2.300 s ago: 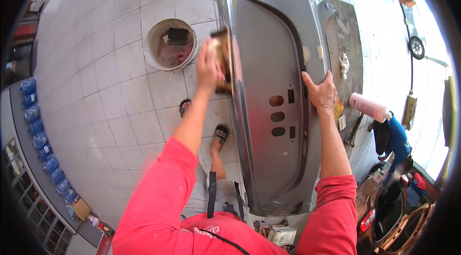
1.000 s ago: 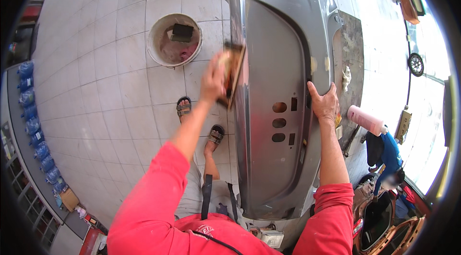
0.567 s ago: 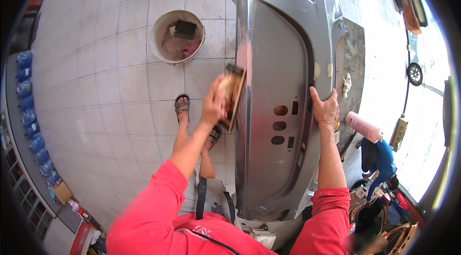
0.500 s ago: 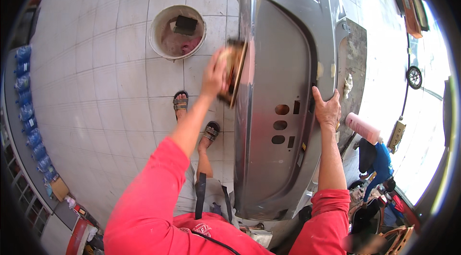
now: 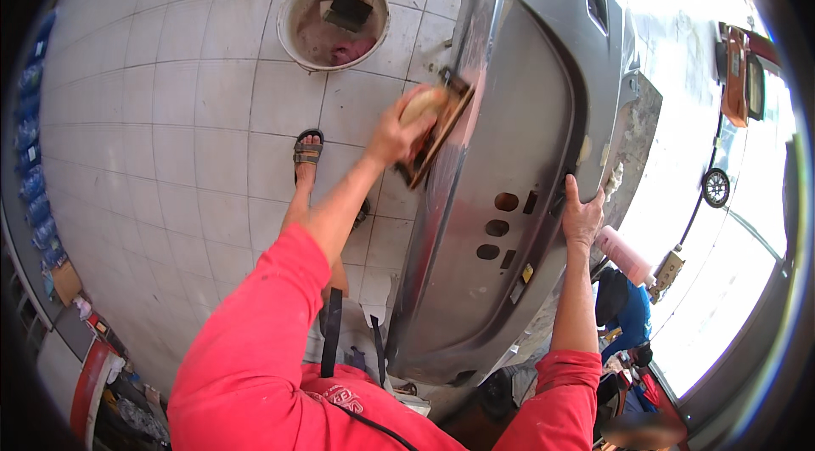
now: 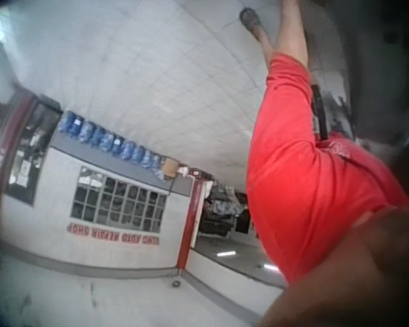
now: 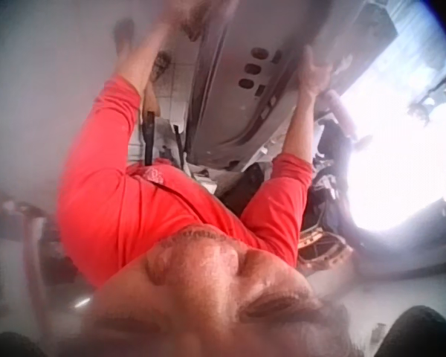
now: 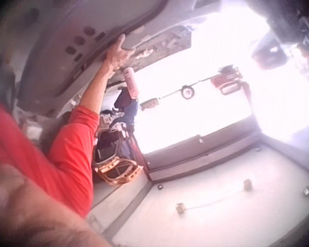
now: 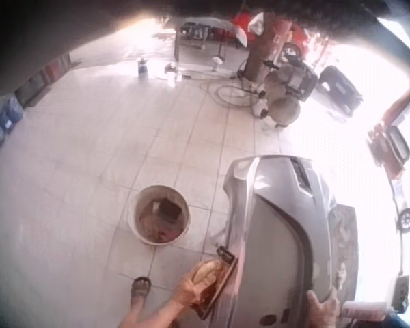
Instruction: The person wipes a red car hood with a cloth, then moves to a detached silver car bumper on a workbench. They apply a liquid from a pink bottle and sand the bumper surface with a sanding block, repeatedly dipping the block into a bucket of water.
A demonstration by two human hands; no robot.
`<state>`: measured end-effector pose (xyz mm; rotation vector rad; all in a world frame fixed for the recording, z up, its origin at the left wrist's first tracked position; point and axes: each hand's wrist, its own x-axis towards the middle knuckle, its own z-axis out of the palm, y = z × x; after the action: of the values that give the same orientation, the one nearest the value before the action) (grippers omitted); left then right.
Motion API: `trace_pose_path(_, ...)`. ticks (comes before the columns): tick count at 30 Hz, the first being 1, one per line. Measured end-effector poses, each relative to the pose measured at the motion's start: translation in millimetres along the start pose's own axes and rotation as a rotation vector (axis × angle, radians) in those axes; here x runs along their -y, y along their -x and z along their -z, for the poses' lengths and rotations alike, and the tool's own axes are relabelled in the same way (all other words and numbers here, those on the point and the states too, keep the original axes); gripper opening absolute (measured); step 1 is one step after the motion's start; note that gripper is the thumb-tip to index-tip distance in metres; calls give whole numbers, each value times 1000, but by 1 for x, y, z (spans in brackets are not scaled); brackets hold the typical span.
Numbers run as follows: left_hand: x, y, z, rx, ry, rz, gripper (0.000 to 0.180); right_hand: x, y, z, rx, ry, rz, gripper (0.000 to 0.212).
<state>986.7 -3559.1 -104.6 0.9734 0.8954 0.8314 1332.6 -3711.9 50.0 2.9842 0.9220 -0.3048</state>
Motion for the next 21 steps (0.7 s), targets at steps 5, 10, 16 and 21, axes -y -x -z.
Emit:
trace_pose_path(5,-15,-23,5,6,127,248,53,-1,-7,-2,12,-61,51,100)
trace_pose_path(10,-1,79,-4,3,204,411,62,-8,1,-1,-15,-65,2,98)
trace_pose_path(16,-4,-64,9,33,394,329,54,-18,-10,-8,-18,-71,36,99)
trace_pose_path(21,20,-133,93,166,1178,592,48,-14,0,-2,-5,-92,18,92)
